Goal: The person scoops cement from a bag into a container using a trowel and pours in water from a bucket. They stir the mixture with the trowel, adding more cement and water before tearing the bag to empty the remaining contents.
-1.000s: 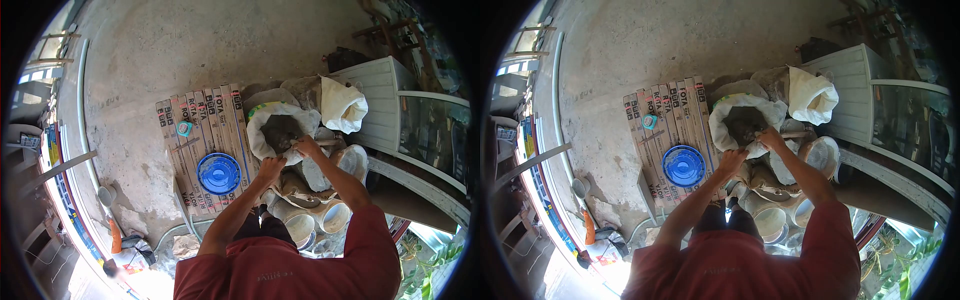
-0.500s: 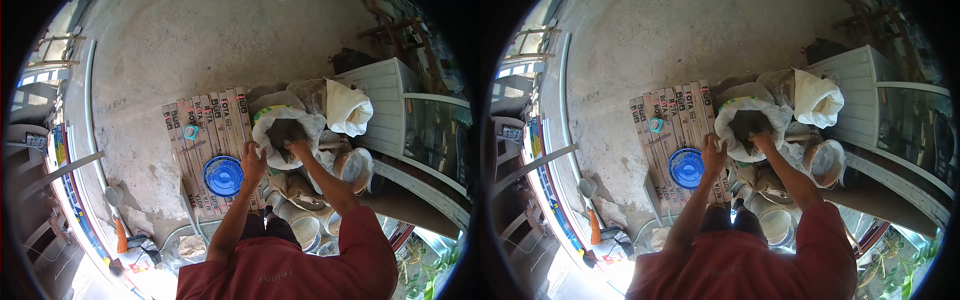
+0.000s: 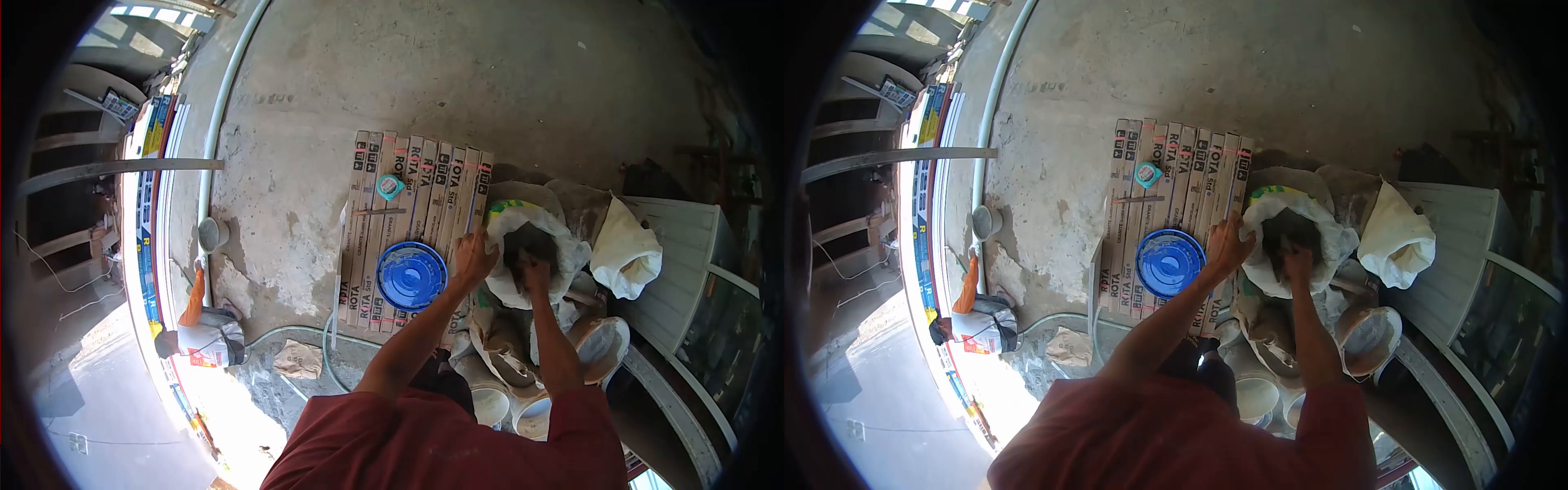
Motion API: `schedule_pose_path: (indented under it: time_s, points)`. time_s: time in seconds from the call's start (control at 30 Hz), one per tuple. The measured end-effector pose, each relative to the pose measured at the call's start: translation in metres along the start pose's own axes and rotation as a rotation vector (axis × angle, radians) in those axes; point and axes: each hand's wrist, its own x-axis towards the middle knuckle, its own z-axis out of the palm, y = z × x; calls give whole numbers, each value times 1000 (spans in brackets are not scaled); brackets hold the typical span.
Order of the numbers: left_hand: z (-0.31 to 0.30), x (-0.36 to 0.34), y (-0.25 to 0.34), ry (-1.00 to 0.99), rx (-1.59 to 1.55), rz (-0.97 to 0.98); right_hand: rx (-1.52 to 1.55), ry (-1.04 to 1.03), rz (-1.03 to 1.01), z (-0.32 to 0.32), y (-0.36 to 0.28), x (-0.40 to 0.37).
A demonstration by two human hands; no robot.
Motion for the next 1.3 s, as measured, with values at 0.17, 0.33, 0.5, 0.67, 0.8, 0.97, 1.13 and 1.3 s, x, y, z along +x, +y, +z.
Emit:
schedule_pose_path:
  time_s: [0.17,0.33,0.5,0.67,0.8,0.97,1.13,1.3]
  points:
    - [3,3,3,-12,-41,20,111,-8,-46,-5,31,11]
    - [-24,-17,-3,76,-133,84,232,-11,-74,-9,27,-2]
    - [-68,-81,-4,66,-187,70,339,-51,-108,-13,27,-8]
    - [-95,-162,-16,5,-303,-4,380,-34,-128,-11,36,-2]
    - [-118,-222,-45,-34,-265,-82,425,-169,-86,-34,15,-18]
    - [-151,-277,-74,80,-157,-158,600,-200,-126,-44,21,-30]
    - [-182,-322,-89,168,-166,-231,584,-203,-100,-63,14,-59]
    - [-195,-370,-125,228,-194,-350,639,-197,-141,-76,21,-76]
